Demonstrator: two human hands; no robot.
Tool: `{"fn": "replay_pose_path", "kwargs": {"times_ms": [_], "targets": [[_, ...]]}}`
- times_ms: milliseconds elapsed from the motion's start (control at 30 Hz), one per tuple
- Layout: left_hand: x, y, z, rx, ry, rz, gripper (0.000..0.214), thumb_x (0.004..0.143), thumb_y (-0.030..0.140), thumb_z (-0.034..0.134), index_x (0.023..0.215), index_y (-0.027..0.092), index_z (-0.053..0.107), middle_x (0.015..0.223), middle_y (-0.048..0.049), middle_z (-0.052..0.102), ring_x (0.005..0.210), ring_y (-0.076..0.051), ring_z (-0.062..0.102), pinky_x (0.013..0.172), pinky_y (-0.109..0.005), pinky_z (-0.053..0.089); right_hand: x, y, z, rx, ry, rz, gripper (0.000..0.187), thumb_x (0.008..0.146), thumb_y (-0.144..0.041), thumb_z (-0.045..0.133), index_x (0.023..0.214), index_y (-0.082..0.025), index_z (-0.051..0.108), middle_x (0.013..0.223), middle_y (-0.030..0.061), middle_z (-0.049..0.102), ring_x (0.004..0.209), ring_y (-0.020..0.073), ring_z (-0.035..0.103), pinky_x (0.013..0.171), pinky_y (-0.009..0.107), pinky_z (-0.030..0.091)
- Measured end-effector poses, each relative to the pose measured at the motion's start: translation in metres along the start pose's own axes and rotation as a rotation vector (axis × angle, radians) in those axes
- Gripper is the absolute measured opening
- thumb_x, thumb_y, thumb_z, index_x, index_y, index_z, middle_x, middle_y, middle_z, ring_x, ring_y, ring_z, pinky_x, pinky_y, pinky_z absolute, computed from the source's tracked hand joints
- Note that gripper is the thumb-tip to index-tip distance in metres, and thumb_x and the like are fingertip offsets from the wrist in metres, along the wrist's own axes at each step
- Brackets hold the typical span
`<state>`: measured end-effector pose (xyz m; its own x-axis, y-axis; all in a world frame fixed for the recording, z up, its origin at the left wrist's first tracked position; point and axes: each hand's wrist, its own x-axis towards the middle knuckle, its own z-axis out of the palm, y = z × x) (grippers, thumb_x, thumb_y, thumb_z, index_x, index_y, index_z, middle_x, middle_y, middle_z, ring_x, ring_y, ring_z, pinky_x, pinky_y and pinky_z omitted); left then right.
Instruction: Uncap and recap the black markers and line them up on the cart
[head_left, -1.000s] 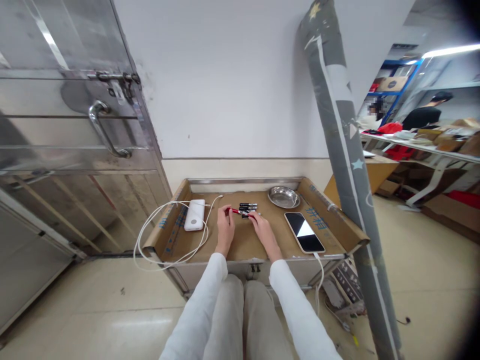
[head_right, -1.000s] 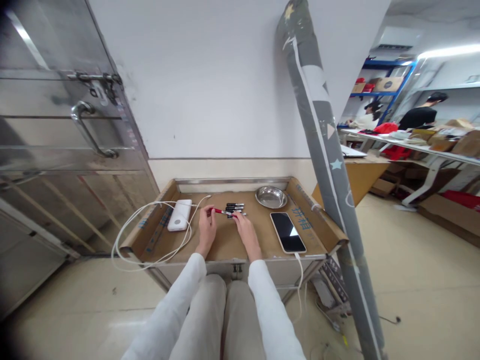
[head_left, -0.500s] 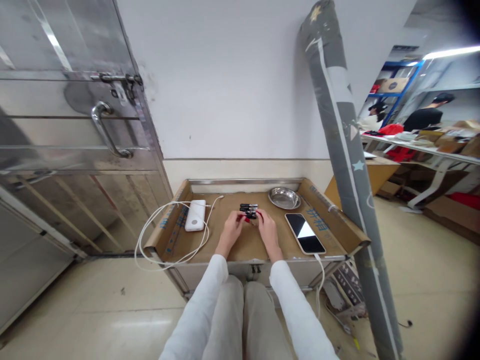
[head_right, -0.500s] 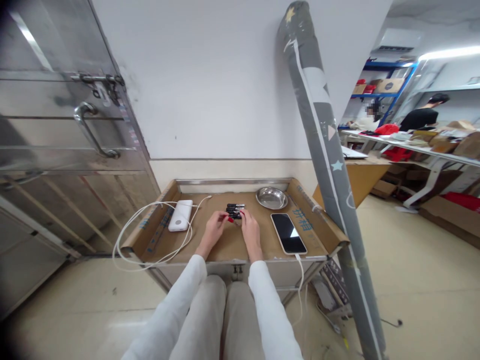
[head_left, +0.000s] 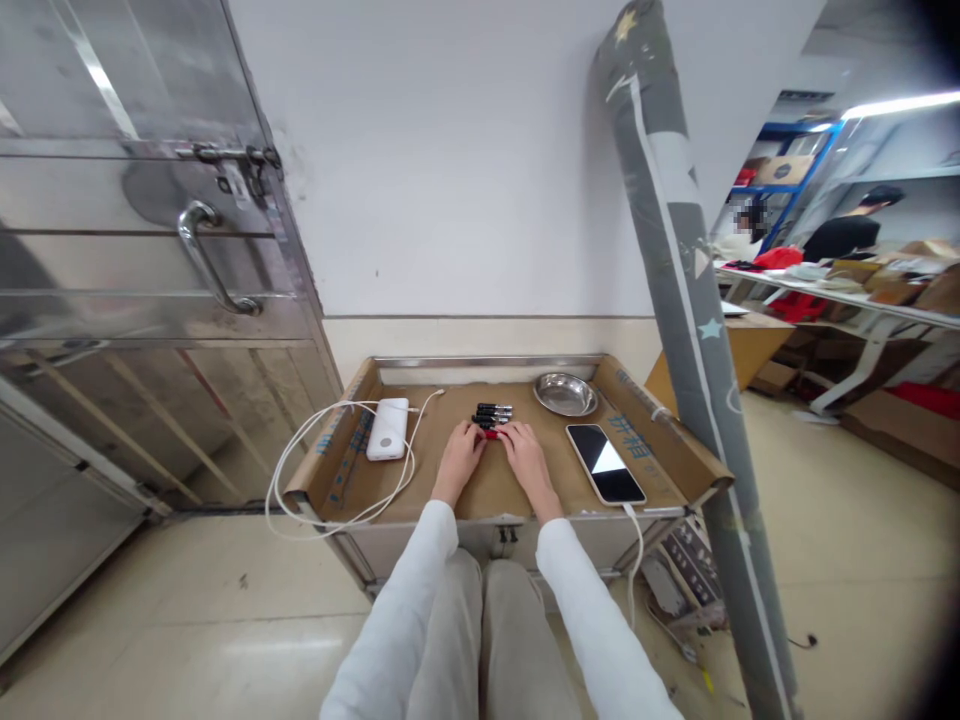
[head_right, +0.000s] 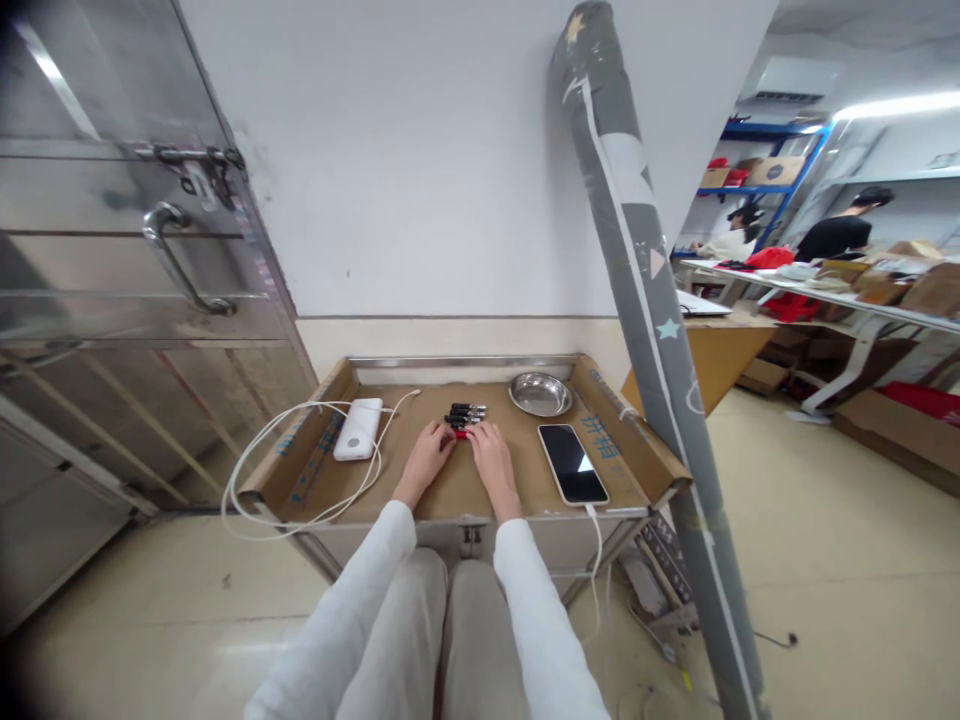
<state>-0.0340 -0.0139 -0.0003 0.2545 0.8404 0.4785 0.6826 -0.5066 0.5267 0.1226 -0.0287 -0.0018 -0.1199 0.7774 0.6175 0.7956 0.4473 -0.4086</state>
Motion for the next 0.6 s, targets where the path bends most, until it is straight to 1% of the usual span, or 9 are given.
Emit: {"fn": "replay_pose_path", "kwargs": {"times_ms": [67,200,333,433,600], "targets": [[-0.0018,-0.0009,0.0004,0.041,0.016,0.026,0.011,0.085,0.014,0.047,0.091,0.019,0.055,0.095,-0.0059,0.052,0.093,-0.02,0.054,0.088,-0.038,0.046,-0.0007,0.0032,0.0027,-0.058,-0.038,-0.015,0.024,0.092,-0.025,0.044,0.103,-0.022,0.065,0.104,0.008,0.061,0.093,0.0215,0.053,0.086,0.036,0.044],[-0.0055,-0.0013,0.0009,0.035,0.022,0.066,0.019,0.084,0.008,0.043,0.096,0.018,0.054,0.096,-0.0069,0.052,0.094,-0.02,0.054,0.088,-0.037,0.047,-0.003,0.0075,0.0044,-0.128,-0.063,0.001,0.021,0.088,-0.024,0.051,0.104,-0.022,0.064,0.101,0.008,0.058,0.093,0.0223,0.051,0.083,0.036,0.044],[-0.0051,0.0014,0.0005,0.051,-0.031,0.082,0.015,0.085,0.012,0.045,0.096,0.018,0.053,0.096,-0.0071,0.052,0.092,-0.02,0.055,0.087,-0.037,0.047,-0.0045,0.009,0.0035,-0.137,-0.073,0.021,0.017,0.089,-0.022,0.05,0.098,-0.022,0.064,0.093,0.0066,0.058,0.09,0.0214,0.051,0.081,0.034,0.043],[-0.0028,0.0046,-0.0008,0.067,-0.057,0.068,0.011,0.086,0.016,0.045,0.093,0.019,0.054,0.094,-0.0057,0.053,0.091,-0.019,0.055,0.086,-0.036,0.047,-0.0046,0.0086,0.003,-0.14,-0.081,0.02,0.017,0.09,-0.022,0.048,0.095,-0.021,0.064,0.091,0.0063,0.058,0.088,0.0213,0.051,0.081,0.034,0.041],[0.0006,0.0079,-0.0024,0.11,-0.053,0.036,0.011,0.088,0.016,0.045,0.088,0.02,0.055,0.088,-0.0044,0.055,0.086,-0.019,0.055,0.081,-0.034,0.045,-0.0047,0.0039,-0.0017,-0.186,-0.073,0.04,0.018,0.091,-0.022,0.046,0.091,-0.021,0.064,0.089,0.0067,0.058,0.087,0.0211,0.051,0.08,0.033,0.039]]}}
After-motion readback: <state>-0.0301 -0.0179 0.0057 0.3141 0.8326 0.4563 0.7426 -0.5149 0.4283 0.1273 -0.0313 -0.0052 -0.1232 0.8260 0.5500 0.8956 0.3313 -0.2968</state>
